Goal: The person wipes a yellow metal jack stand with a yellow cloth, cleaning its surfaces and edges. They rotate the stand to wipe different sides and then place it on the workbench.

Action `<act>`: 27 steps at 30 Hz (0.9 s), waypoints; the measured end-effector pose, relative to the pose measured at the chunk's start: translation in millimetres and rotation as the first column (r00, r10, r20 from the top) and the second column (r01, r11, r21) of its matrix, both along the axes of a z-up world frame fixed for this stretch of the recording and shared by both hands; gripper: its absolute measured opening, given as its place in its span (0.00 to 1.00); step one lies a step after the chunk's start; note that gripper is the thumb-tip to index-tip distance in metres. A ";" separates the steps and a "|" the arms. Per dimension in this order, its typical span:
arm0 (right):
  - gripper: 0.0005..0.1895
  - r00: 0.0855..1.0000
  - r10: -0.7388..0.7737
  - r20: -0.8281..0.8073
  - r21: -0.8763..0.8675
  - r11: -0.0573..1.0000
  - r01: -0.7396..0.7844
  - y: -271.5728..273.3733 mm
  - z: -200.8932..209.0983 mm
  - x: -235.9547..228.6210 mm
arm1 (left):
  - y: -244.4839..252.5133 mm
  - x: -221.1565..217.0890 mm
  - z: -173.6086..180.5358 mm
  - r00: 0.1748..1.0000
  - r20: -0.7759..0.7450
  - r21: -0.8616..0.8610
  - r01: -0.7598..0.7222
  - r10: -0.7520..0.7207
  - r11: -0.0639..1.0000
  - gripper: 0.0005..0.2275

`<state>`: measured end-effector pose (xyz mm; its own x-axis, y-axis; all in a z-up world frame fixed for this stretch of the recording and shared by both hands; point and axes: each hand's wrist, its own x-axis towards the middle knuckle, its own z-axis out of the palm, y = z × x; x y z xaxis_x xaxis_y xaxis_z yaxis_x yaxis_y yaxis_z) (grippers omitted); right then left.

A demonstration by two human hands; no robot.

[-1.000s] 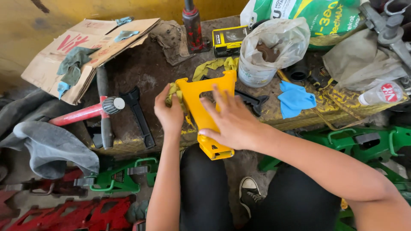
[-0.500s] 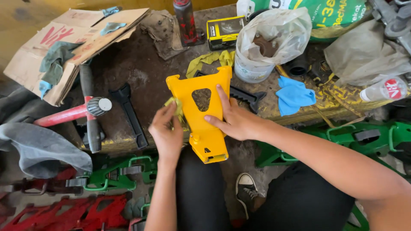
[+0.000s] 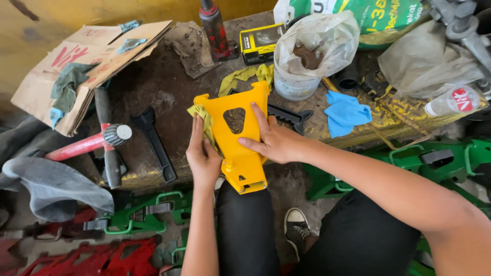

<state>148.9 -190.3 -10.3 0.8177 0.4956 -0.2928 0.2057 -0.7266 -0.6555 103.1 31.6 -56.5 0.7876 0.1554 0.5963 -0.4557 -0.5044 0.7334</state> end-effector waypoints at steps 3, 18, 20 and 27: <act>0.60 1.000 0.005 0.013 0.001 1.000 -0.005 0.7 2.1 0.1 | 2.1 -14.7 34.0 0.959 -0.256 -0.160 0.083 -0.123 0.984 0.26; 0.59 1.000 -0.008 0.006 0.008 1.000 0.008 1.7 8.2 1.3 | 51.3 59.9 8.7 0.994 0.102 0.293 0.006 -0.038 0.956 0.16; 0.59 1.000 -0.010 -0.011 0.000 1.000 0.010 2.3 9.9 1.3 | 45.0 54.6 10.7 0.994 0.106 0.291 0.004 -0.036 0.957 0.15; 0.59 0.999 -0.021 -0.024 -0.003 1.000 0.021 1.8 6.9 4.8 | 43.7 49.9 18.9 0.996 0.075 0.313 0.021 -0.047 0.949 0.10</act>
<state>153.7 -188.5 -3.4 0.8207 0.4776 -0.3136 0.1747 -0.7324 -0.6581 153.0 75.3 -37.6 0.7369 -0.0743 0.6719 -0.5271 -0.6855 0.5023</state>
